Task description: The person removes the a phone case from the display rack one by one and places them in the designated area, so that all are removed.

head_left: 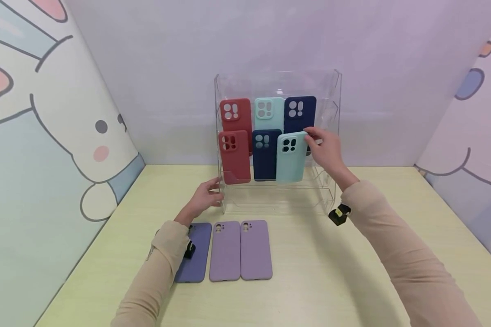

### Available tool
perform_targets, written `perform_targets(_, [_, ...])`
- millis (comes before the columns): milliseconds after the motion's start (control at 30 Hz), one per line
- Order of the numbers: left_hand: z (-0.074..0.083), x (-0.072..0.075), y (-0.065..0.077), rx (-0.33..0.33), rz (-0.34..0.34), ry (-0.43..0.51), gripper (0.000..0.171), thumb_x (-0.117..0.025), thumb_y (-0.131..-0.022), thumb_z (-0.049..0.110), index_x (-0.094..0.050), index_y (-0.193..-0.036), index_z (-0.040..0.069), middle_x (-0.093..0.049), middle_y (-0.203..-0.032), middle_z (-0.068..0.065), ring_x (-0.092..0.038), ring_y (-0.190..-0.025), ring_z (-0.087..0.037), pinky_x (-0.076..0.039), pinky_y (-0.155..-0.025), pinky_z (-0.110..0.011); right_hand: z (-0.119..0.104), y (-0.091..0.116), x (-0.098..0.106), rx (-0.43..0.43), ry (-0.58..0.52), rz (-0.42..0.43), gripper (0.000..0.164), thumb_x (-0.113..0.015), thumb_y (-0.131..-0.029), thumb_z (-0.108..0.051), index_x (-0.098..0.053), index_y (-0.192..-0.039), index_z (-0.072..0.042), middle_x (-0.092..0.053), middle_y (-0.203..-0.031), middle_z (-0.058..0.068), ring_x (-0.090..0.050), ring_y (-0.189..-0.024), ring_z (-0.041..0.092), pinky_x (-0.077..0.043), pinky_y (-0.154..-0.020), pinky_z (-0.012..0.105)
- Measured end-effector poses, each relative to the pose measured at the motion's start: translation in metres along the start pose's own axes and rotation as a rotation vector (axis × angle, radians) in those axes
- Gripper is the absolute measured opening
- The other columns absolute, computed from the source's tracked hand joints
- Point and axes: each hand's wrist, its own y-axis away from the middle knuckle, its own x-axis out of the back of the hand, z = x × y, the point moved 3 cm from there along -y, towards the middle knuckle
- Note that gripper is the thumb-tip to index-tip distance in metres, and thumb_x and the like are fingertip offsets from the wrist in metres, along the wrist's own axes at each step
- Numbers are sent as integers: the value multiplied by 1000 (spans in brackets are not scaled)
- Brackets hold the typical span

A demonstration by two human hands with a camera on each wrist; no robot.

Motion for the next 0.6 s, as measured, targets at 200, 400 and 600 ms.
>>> perform_targets(200, [3,0,1,17,-12,12,66,-52,-85,-4,-23,-144,5,-36,-135,-26,-46,-115,-41,-54,-75,-36,-1,5,4,1,-19,24,23,-54,-91,-10,-62,-108,3,-62,-100,18,-57,-90,27,-48,-73,32])
perform_targets(400, [17,-2,9,23,-36,35,66,-51,-85,-7,-22,-143,1,-34,-135,-28,-42,-117,-45,-54,-77,-39,-5,9,8,25,-33,38,22,-56,-90,-11,-63,-107,2,-63,-100,16,-57,-89,26,-45,-70,20])
perform_targets(600, [14,-1,8,11,-31,20,65,-51,-84,-6,-22,-143,0,-35,-135,-29,-44,-115,-44,-54,-75,-37,-15,12,14,58,-32,62,23,-55,-91,-11,-62,-108,3,-63,-100,17,-57,-89,26,-44,-69,16])
